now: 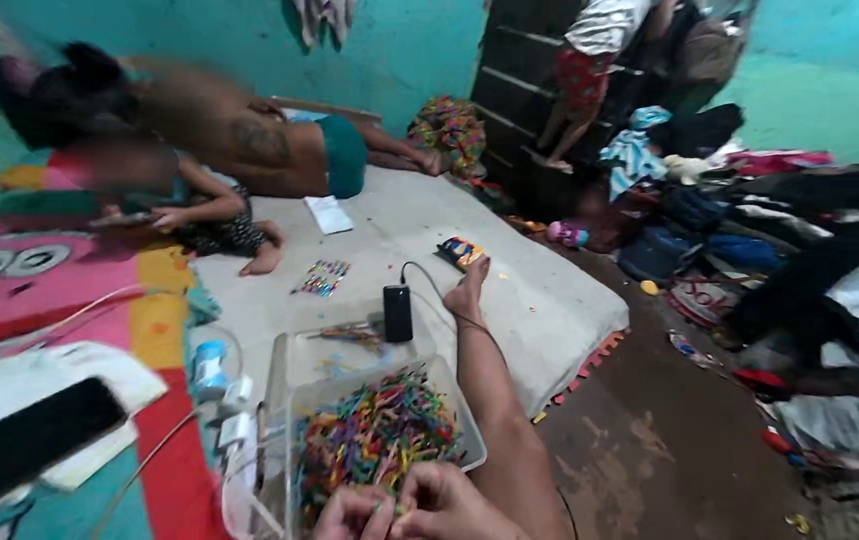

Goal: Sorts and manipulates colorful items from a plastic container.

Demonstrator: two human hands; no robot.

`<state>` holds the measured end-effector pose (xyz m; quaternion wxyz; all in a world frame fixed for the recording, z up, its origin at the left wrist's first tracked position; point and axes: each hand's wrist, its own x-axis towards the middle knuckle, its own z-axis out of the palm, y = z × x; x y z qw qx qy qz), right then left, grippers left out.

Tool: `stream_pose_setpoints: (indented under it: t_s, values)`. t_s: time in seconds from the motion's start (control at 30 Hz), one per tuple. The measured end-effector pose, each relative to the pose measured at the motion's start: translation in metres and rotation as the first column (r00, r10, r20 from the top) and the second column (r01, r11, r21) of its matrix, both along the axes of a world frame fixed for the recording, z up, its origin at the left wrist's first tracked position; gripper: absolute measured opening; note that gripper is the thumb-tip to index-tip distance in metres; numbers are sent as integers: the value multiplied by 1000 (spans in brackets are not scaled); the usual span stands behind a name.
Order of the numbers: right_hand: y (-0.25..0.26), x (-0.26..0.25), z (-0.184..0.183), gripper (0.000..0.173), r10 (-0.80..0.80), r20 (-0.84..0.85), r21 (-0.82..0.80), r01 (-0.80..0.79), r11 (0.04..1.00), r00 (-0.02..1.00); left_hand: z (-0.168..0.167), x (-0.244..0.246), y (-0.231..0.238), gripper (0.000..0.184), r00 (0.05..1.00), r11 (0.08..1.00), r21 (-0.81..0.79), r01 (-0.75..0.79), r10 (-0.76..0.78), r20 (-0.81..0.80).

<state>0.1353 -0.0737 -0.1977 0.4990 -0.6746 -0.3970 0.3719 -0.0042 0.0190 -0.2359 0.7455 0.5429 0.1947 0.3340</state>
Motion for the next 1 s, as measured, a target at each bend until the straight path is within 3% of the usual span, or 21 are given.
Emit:
stream_pose_setpoints:
  t_s: [0.1, 0.2, 0.43, 0.63, 0.7, 0.83, 1.0]
  values:
    - [-10, 7, -29, 22, 148, 156, 154, -172, 973, 977, 5, -1, 1, 16, 996, 997, 53, -63, 66, -59]
    - [-17, 12, -33, 24, 233, 164, 176, -261, 949, 959, -2, 0, 2, 10, 997, 990, 128, -63, 67, -30]
    - [-11, 14, -30, 2, 50, 220, 224, -101, 969, 974, 6, -4, 4, 10, 999, 972, 232, 19, -29, 39]
    - [2, 5, -29, 12, 22, 175, 202, -58, 978, 984, 8, -3, 3, 9, 997, 944, 324, -67, 50, 62]
    - [3, 5, -30, 10, 81, 203, 203, -123, 972, 976, 7, -4, 3, 9, 993, 934, 342, -101, 75, 88]
    - [0, 14, -20, 32, 305, 324, 136, -363, 922, 896, 7, -6, 7, 10, 988, 914, 380, -144, 110, 112]
    - [1, 16, -22, 17, 185, 350, 208, -269, 940, 918, 7, -6, 6, 9, 988, 932, 334, -140, 110, 109]
